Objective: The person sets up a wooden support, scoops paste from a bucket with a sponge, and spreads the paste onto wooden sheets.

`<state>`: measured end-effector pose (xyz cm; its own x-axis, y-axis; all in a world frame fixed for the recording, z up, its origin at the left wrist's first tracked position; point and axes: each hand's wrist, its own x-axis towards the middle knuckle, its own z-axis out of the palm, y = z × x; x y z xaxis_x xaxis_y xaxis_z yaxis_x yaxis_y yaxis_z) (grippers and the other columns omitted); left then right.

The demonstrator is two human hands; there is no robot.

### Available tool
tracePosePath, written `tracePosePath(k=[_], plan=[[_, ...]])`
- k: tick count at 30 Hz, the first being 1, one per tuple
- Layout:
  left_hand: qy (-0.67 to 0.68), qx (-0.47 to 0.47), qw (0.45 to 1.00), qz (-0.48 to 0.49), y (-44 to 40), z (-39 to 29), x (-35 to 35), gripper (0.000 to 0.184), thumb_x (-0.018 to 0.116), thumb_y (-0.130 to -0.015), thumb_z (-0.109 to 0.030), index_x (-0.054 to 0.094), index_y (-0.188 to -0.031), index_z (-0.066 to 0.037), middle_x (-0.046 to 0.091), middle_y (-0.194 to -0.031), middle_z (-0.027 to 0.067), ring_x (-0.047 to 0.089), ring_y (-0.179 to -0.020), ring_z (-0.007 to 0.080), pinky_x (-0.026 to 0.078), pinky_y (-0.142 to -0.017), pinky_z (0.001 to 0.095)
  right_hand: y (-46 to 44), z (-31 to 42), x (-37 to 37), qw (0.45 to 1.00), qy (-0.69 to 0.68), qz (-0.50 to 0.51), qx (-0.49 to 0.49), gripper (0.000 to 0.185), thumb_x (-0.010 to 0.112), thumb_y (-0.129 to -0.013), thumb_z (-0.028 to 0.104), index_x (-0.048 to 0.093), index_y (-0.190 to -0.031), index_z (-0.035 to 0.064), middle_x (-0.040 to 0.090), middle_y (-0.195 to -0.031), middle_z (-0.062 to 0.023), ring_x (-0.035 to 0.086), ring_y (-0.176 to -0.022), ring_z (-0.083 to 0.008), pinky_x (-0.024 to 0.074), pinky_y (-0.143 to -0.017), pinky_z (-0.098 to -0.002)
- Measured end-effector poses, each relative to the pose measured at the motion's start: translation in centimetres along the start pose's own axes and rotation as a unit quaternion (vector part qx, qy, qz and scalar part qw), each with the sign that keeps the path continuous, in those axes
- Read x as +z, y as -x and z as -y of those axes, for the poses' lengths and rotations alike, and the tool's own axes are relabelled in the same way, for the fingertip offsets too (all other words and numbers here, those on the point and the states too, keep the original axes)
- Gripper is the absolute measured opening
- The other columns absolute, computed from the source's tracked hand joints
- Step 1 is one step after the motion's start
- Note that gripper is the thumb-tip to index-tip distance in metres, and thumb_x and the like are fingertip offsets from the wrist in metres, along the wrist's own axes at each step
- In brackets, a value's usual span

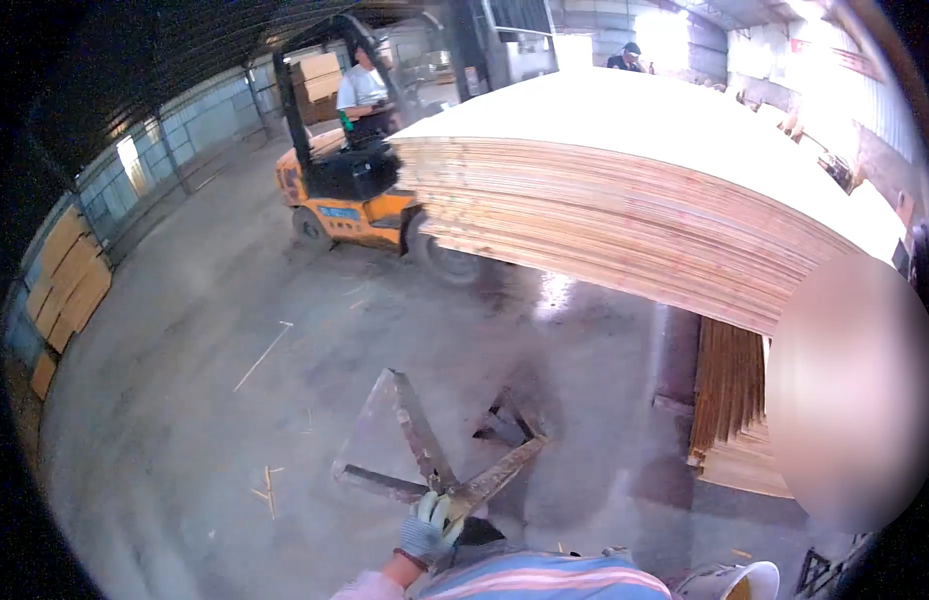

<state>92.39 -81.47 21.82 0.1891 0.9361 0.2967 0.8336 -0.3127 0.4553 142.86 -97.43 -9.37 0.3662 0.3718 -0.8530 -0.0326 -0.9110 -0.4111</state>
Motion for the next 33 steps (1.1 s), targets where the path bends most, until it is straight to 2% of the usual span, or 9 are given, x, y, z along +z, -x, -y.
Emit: tracePosePath(k=[4,7,12,14,18,20,24,26,33], plan=[[0.011,0.023,0.999,-0.024,0.0,-9.9,1.7,0.046,0.071,-0.071,-0.025,0.055,-0.108,-0.004,0.052,-0.11,0.0198,0.054,-0.092,0.0375,0.045,-0.078,0.046,7.8,2.3,-7.8,0.997,0.033,-0.055,-0.05,0.035,0.047,-0.083,0.031,0.069,-0.088,0.0049,0.07,-0.084,-0.013,0.066,-0.073,-0.0269,0.0515,-0.07,-0.0389],[0.004,0.018,0.999,-0.032,0.3,-17.6,5.2,0.047,0.07,-0.071,-0.026,0.054,-0.108,-0.003,0.052,-0.11,0.0206,0.054,-0.093,0.0375,0.043,-0.081,0.0471,8.4,0.0,-15.8,0.87,0.436,-0.051,-0.226,0.04,0.045,-0.084,0.037,0.071,-0.086,0.0068,0.071,-0.086,-0.0102,0.067,-0.079,-0.0246,0.0499,-0.077,-0.0342],[0.003,0.086,0.996,-0.038,-2.1,-28.4,10.2,0.05,0.074,-0.068,-0.023,0.054,-0.108,-0.002,0.051,-0.112,0.0218,0.052,-0.096,0.0401,0.043,-0.082,0.0489,1.9,-8.1,-27.3,0.965,0.248,-0.023,-0.081,0.041,0.047,-0.084,0.041,0.071,-0.089,0.0092,0.07,-0.092,-0.0119,0.065,-0.09,-0.029,0.0492,-0.083,-0.0349],[0.018,0.114,0.99,-0.085,-4.3,-33.5,11.5,0.047,0.071,-0.071,-0.022,0.054,-0.109,-0.002,0.052,-0.111,0.0203,0.049,-0.103,0.0412,0.042,-0.088,0.0504,-1.3,-11.8,-31.7,0.95,0.278,-0.074,-0.116,0.026,0.055,-0.087,0.023,0.068,-0.091,0.0013,0.07,-0.084,-0.0124,0.069,-0.078,-0.0253,0.0536,-0.07,-0.0351],[0.067,0.16,0.977,-0.125,-8.0,-41.3,16.3,0.039,0.068,-0.075,-0.019,0.056,-0.108,-0.002,0.056,-0.108,0.0156,0.051,-0.106,0.0394,0.042,-0.094,0.0506,0.7,-11.2,-36.6,0.865,0.468,-0.114,-0.142,0.032,0.046,-0.088,0.026,0.07,-0.08,0.0061,0.069,-0.075,-0.0123,0.068,-0.067,-0.0249,0.0552,-0.067,-0.0374],[0.095,0.193,0.964,-0.157,-10.4,-43.6,19.8,0.033,0.066,-0.076,-0.018,0.059,-0.104,-0.002,0.059,-0.105,0.0145,0.053,-0.103,0.0371,0.043,-0.093,0.0493,2.4,-9.8,-35.8,0.912,0.373,-0.128,-0.11,0.055,0.047,-0.085,0.055,0.069,-0.099,0.0068,0.066,-0.101,-0.0174,0.062,-0.097,-0.0343,0.0485,-0.085,-0.0443],[0.11,0.216,0.959,-0.145,-14.2,-48.5,22.1,0.03,0.061,-0.078,-0.019,0.061,-0.1,0.001,0.062,-0.101,0.0165,0.057,-0.097,0.0329,0.044,-0.091,0.047,2.6,-8.9,-30.8,0.99,-0.055,-0.12,-0.054,0.037,0.05,-0.087,0.037,0.068,-0.098,0.0058,0.067,-0.097,-0.0177,0.064,-0.092,-0.0318,0.0478,-0.086,-0.0408],[0.101,0.177,0.971,-0.124,-16.2,-49.1,23.6,0.03,0.059,-0.08,-0.02,0.059,-0.099,0.003,0.061,-0.101,0.0183,0.057,-0.095,0.0333,0.044,-0.089,0.0459,3.9,-5.4,-28.6,0.969,0.12,-0.137,-0.168,0.033,0.053,-0.087,0.031,0.067,-0.091,0.0008,0.068,-0.088,-0.016,0.066,-0.077,-0.0227,0.0527,-0.068,-0.0356],[0.125,0.168,0.973,-0.096,-21.7,-53.6,30.2,0.031,0.06,-0.08,-0.02,0.054,-0.104,-0.001,0.057,-0.106,0.0193,0.053,-0.094,0.0384,0.042,-0.084,0.0482,4.7,4.7,-29.6,0.969,0.015,-0.066,-0.239,0.027,0.056,-0.085,0.024,0.067,-0.093,0.001,0.069,-0.082,-0.0134,0.067,-0.074,-0.0215,0.0524,-0.069,-0.035]])
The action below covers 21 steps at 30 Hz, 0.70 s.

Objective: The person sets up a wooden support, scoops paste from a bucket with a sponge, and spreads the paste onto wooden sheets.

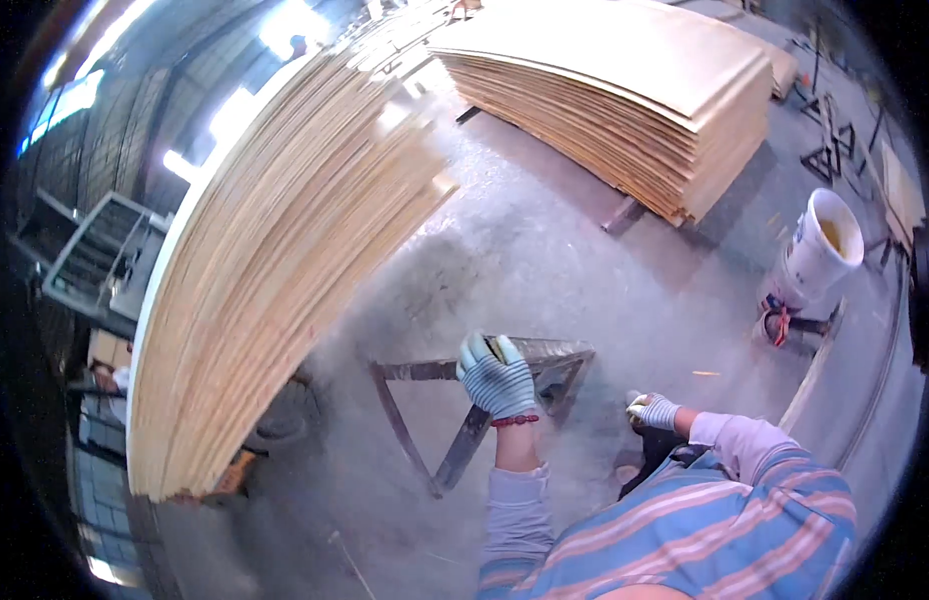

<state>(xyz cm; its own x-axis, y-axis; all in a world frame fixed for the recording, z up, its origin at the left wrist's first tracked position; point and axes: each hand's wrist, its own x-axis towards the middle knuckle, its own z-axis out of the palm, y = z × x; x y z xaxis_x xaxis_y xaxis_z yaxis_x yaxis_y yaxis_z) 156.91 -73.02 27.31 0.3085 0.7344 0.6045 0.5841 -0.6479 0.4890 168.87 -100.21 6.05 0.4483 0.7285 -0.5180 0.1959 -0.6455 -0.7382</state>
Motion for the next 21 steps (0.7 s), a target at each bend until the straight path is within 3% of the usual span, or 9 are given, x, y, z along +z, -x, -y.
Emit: tracePosePath(k=[3,8,10,11,12,14,16,19,21], plan=[[-0.011,-0.01,1.0,0.018,-0.7,-5.1,6.5,0.031,0.061,-0.08,-0.02,0.055,-0.104,-0.003,0.057,-0.106,0.0176,0.054,-0.095,0.0383,0.043,-0.084,0.0479,-5.6,-5.9,-4.7,0.947,-0.297,0.015,0.119,0.026,0.054,-0.087,0.028,0.063,-0.096,0.0048,0.068,-0.084,-0.0133,0.066,-0.069,-0.0249,0.0508,-0.059,-0.0387],[-0.024,-0.054,0.997,0.042,-5.2,8.9,-7.3,0.029,0.061,-0.08,-0.019,0.057,-0.103,-0.002,0.058,-0.106,0.0173,0.056,-0.097,0.038,0.045,-0.084,0.0461,-9.7,-1.8,13.0,0.798,-0.562,0.097,0.195,0.029,0.044,-0.09,0.037,0.057,-0.088,0.0116,0.063,-0.078,-0.0086,0.059,-0.059,-0.0225,0.0399,-0.046,-0.0339],[-0.035,-0.025,0.999,0.015,-4.4,5.1,-3.5,0.027,0.06,-0.079,-0.018,0.057,-0.101,-0.002,0.058,-0.104,0.0175,0.057,-0.096,0.0371,0.046,-0.083,0.0451,-14.9,-2.8,9.0,0.608,-0.737,0.188,0.229,0.022,0.044,-0.089,0.031,0.045,-0.073,0.0164,0.038,-0.063,0.0005,0.033,-0.049,-0.0125,0.0226,-0.039,-0.0267],[-0.03,-0.007,0.999,0.016,-4.5,3.4,-0.5,0.027,0.061,-0.079,-0.017,0.057,-0.101,-0.002,0.058,-0.102,0.0178,0.057,-0.094,0.0368,0.046,-0.082,0.0445,-16.6,-1.6,5.7,0.685,-0.671,0.145,0.245,0.026,0.045,-0.089,0.033,0.039,-0.068,0.0179,0.033,-0.062,0.0019,0.03,-0.05,-0.0127,0.0225,-0.043,-0.0287],[-0.024,0.008,1.0,0.019,-4.5,3.7,-0.5,0.027,0.061,-0.078,-0.017,0.057,-0.1,-0.002,0.058,-0.1,0.0182,0.057,-0.093,0.0364,0.046,-0.081,0.0439,-20.1,-7.1,8.9,0.403,-0.813,0.418,0.039,0.033,0.045,-0.09,0.046,0.053,-0.085,0.0146,0.052,-0.078,-0.0062,0.05,-0.067,-0.0227,0.042,-0.057,-0.0382],[-0.021,-0.009,0.999,0.025,-5.0,2.3,-0.6,0.027,0.06,-0.077,-0.015,0.057,-0.1,-0.002,0.058,-0.098,0.0186,0.057,-0.09,0.036,0.047,-0.08,0.043,-17.9,1.7,5.2,0.676,-0.668,0.063,0.305,0.065,0.044,-0.086,0.064,0.052,-0.122,0.0099,0.053,-0.12,-0.0213,0.052,-0.109,-0.0369,0.0406,-0.091,-0.0544],[-0.001,0.012,1.0,0.019,-6.2,1.6,-0.4,0.026,0.06,-0.076,-0.013,0.057,-0.099,-0.001,0.058,-0.096,0.0189,0.058,-0.087,0.0363,0.048,-0.078,0.043,-23.3,2.1,7.3,0.576,-0.718,0.012,0.39,0.091,0.045,-0.08,0.073,0.031,-0.143,0.0085,0.029,-0.147,-0.0211,0.031,-0.133,-0.0403,0.0236,-0.106,-0.0608],[-0.03,-0.026,0.999,0.035,-6.5,-0.2,0.3,0.023,0.06,-0.077,-0.014,0.058,-0.094,0.0,0.059,-0.09,0.0156,0.059,-0.081,0.0326,0.049,-0.074,0.0402,-31.6,-0.7,12.8,0.389,-0.906,-0.021,0.164,0.088,0.047,-0.079,0.073,0.037,-0.14,0.0115,0.037,-0.145,-0.01,0.036,-0.13,-0.0345,0.0275,-0.107,-0.0539],[-0.028,-0.032,0.998,0.044,-6.4,0.7,-0.3,0.025,0.062,-0.079,-0.017,0.059,-0.098,-0.001,0.059,-0.096,0.0169,0.058,-0.087,0.0333,0.049,-0.077,0.0409,-31.2,4.0,10.9,0.472,-0.856,-0.061,0.202,0.086,0.048,-0.079,0.072,0.039,-0.139,0.0115,0.039,-0.144,-0.009,0.039,-0.127,-0.0332,0.0294,-0.107,-0.0499]])
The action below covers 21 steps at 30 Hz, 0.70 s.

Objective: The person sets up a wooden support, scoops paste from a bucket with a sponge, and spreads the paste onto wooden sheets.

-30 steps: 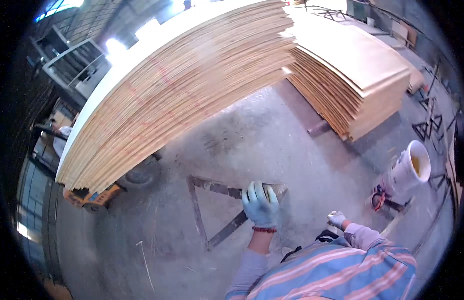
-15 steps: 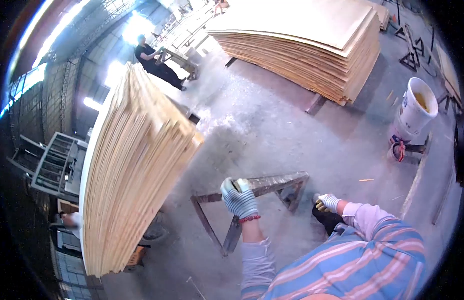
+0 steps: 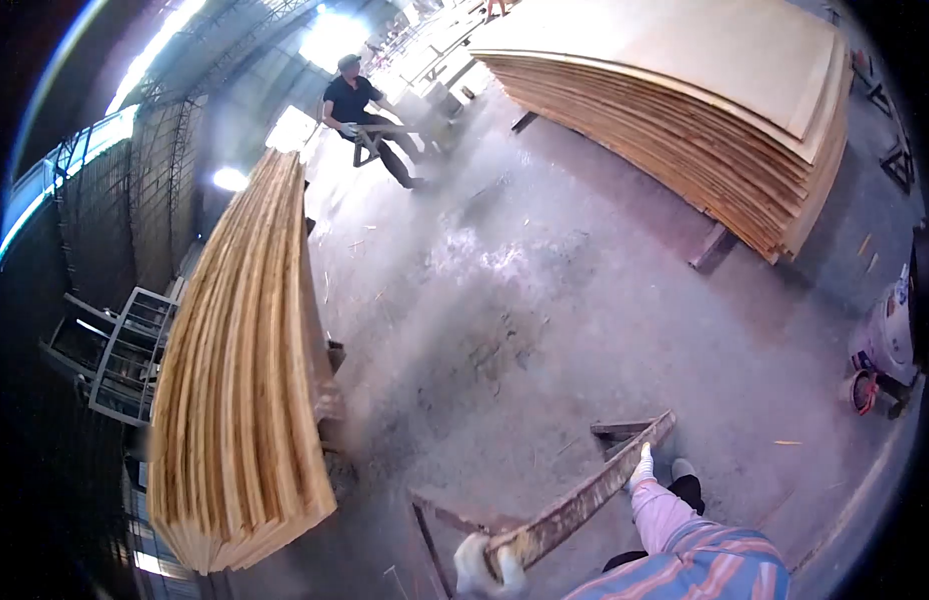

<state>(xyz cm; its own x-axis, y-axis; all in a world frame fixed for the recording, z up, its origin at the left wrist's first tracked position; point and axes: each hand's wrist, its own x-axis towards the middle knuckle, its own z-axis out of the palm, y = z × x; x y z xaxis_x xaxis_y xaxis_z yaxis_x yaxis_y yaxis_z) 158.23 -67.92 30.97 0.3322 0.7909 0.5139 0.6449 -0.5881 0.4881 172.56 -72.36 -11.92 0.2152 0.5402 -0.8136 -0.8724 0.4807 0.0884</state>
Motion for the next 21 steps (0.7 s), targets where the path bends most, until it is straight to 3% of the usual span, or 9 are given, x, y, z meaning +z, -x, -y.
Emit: tracePosePath(k=[1,3,4,5,7,11,15,16,21], plan=[[0.003,-0.007,1.0,0.023,0.2,1.4,-0.8,0.028,0.064,-0.078,-0.016,0.06,-0.103,-0.003,0.059,-0.103,0.0214,0.057,-0.094,0.0384,0.048,-0.083,0.0438,0.5,-0.1,1.0,0.997,0.057,-0.053,-0.029,0.085,0.049,-0.079,0.072,0.04,-0.138,0.0115,0.04,-0.143,-0.0086,0.04,-0.126,-0.0333,0.03,-0.107,-0.0497],[0.003,0.004,0.999,0.033,-2.8,-0.7,-2.2,0.02,0.059,-0.08,-0.008,0.061,-0.098,0.0,0.061,-0.093,0.018,0.059,-0.087,0.0335,0.048,-0.081,0.0408,-3.7,-0.9,-2.4,0.994,0.079,0.048,0.053,0.081,0.049,-0.081,0.07,0.041,-0.137,0.012,0.044,-0.14,-0.0083,0.043,-0.123,-0.0326,0.0317,-0.106,-0.0486],[-0.045,0.02,0.997,0.058,-3.7,0.8,-2.6,0.019,0.058,-0.081,-0.008,0.06,-0.098,0.001,0.061,-0.094,0.0172,0.059,-0.086,0.032,0.048,-0.079,0.0413,-2.8,-1.7,-0.9,0.992,0.127,0.013,0.008,0.081,0.048,-0.081,0.07,0.042,-0.137,0.0123,0.046,-0.138,-0.008,0.045,-0.122,-0.0311,0.0322,-0.105,-0.0479],[-0.029,-0.037,0.998,0.034,-4.1,1.8,-2.9,0.02,0.058,-0.081,-0.01,0.06,-0.099,0.001,0.061,-0.094,0.0172,0.058,-0.085,0.0317,0.048,-0.078,0.0414,-8.3,-3.2,-4.2,0.988,0.128,-0.055,-0.06,0.081,0.049,-0.081,0.07,0.042,-0.137,0.012,0.046,-0.138,-0.0079,0.046,-0.121,-0.0305,0.0337,-0.105,-0.048],[-0.002,-0.124,0.992,0.019,-7.5,1.1,-3.1,0.023,0.055,-0.084,-0.012,0.058,-0.102,0.002,0.06,-0.094,0.0157,0.057,-0.085,0.0293,0.048,-0.078,0.0402,-4.4,-2.8,2.6,0.984,0.101,-0.148,0.019,0.078,0.053,-0.079,0.069,0.046,-0.132,0.0121,0.048,-0.135,-0.008,0.048,-0.119,-0.0305,0.0361,-0.103,-0.048],[0.136,-0.316,0.939,0.009,-10.0,6.9,-3.3,0.024,0.054,-0.088,-0.013,0.056,-0.107,0.001,0.06,-0.096,0.0091,0.057,-0.086,0.0193,0.049,-0.077,0.0335,-3.2,-1.6,6.1,0.992,0.079,-0.094,0.018,0.081,0.057,-0.077,0.069,0.042,-0.132,0.0107,0.048,-0.132,-0.0101,0.049,-0.117,-0.0313,0.0376,-0.102,-0.0506],[0.239,-0.418,0.876,-0.011,-10.6,16.9,0.2,0.031,0.055,-0.089,-0.018,0.055,-0.115,-0.001,0.061,-0.106,0.0123,0.059,-0.094,0.0219,0.05,-0.083,0.0354,-5.0,0.6,11.8,0.99,0.075,-0.121,0.0,0.079,0.057,-0.078,0.067,0.042,-0.131,0.0101,0.049,-0.131,-0.0115,0.047,-0.118,-0.0319,0.038,-0.102,-0.0499],[0.193,-0.315,0.929,0.0,-11.9,19.4,2.0,0.025,0.057,-0.084,-0.025,0.058,-0.094,-0.001,0.057,-0.087,0.0049,0.056,-0.077,0.0183,0.048,-0.068,0.0332,-6.2,1.0,12.8,0.991,0.077,-0.102,-0.028,0.078,0.058,-0.078,0.065,0.042,-0.131,0.0101,0.048,-0.132,-0.0113,0.047,-0.119,-0.0316,0.037,-0.103,-0.0496],[0.24,-0.374,0.895,-0.028,-15.3,35.3,8.9,0.03,0.056,-0.085,-0.029,0.059,-0.096,-0.001,0.055,-0.085,0.0027,0.054,-0.077,0.0146,0.047,-0.07,0.0308,-9.3,-2.2,21.2,0.981,0.08,-0.148,-0.099,0.074,0.06,-0.08,0.059,0.042,-0.132,0.0093,0.046,-0.134,-0.0112,0.044,-0.122,-0.0313,0.033,-0.106,-0.0482]])
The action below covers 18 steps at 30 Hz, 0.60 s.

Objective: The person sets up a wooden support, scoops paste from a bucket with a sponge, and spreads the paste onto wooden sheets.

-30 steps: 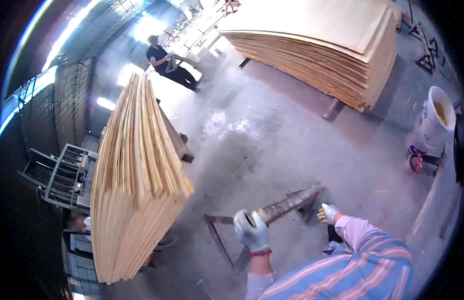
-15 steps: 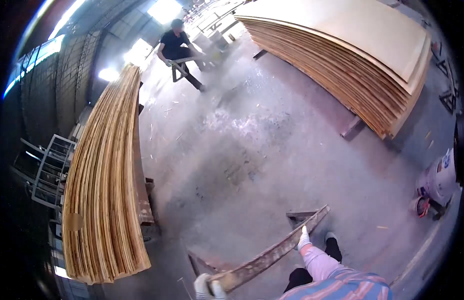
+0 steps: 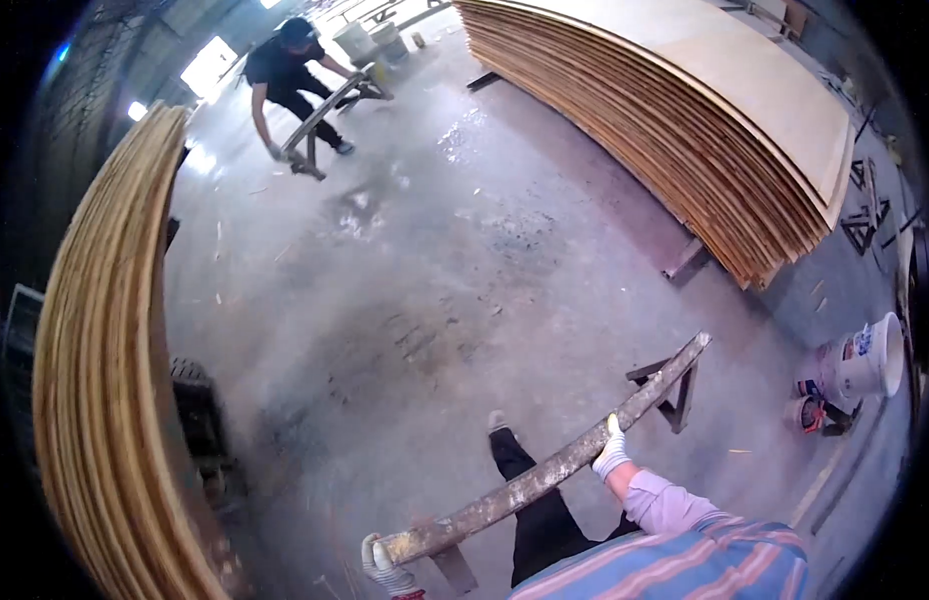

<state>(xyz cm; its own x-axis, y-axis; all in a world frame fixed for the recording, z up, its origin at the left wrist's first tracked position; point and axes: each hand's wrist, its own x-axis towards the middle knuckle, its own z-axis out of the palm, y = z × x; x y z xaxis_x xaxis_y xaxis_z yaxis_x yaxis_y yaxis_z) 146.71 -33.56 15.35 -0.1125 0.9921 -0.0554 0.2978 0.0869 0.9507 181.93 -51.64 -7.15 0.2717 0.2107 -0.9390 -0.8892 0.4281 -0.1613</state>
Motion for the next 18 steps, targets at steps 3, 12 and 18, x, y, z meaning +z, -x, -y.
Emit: tracePosePath(k=[3,12,18], plan=[[0.067,-0.028,0.996,0.053,-13.5,8.2,2.7,0.033,0.057,-0.083,-0.028,0.059,-0.104,-0.004,0.057,-0.096,0.0042,0.055,-0.087,0.0174,0.049,-0.075,0.0336,-4.3,-3.1,9.3,0.998,-0.034,0.048,-0.03,0.072,0.06,-0.082,0.056,0.041,-0.133,0.0088,0.045,-0.135,-0.0121,0.043,-0.123,-0.0315,0.0323,-0.106,-0.0483],[0.111,-0.385,0.91,0.107,-35.9,26.2,2.5,0.054,0.05,-0.091,-0.048,0.043,-0.129,-0.011,0.053,-0.12,0.0113,0.056,-0.102,0.0285,0.051,-0.082,0.0451,-11.8,-13.3,23.1,0.994,-0.088,0.06,-0.005,0.06,0.064,-0.078,0.059,0.053,-0.117,0.0151,0.058,-0.11,-0.0088,0.053,-0.103,-0.0306,0.0427,-0.092,-0.0516],[0.184,-0.385,0.904,0.025,-38.2,35.8,1.5,0.061,0.051,-0.089,-0.051,0.037,-0.136,-0.015,0.046,-0.132,0.0137,0.05,-0.115,0.0322,0.048,-0.092,0.0481,-20.0,-16.4,22.8,0.989,-0.128,0.041,-0.054,0.062,0.072,-0.076,0.048,0.053,-0.124,0.0128,0.053,-0.127,-0.0098,0.046,-0.117,-0.033,0.0327,-0.104,-0.0508]])
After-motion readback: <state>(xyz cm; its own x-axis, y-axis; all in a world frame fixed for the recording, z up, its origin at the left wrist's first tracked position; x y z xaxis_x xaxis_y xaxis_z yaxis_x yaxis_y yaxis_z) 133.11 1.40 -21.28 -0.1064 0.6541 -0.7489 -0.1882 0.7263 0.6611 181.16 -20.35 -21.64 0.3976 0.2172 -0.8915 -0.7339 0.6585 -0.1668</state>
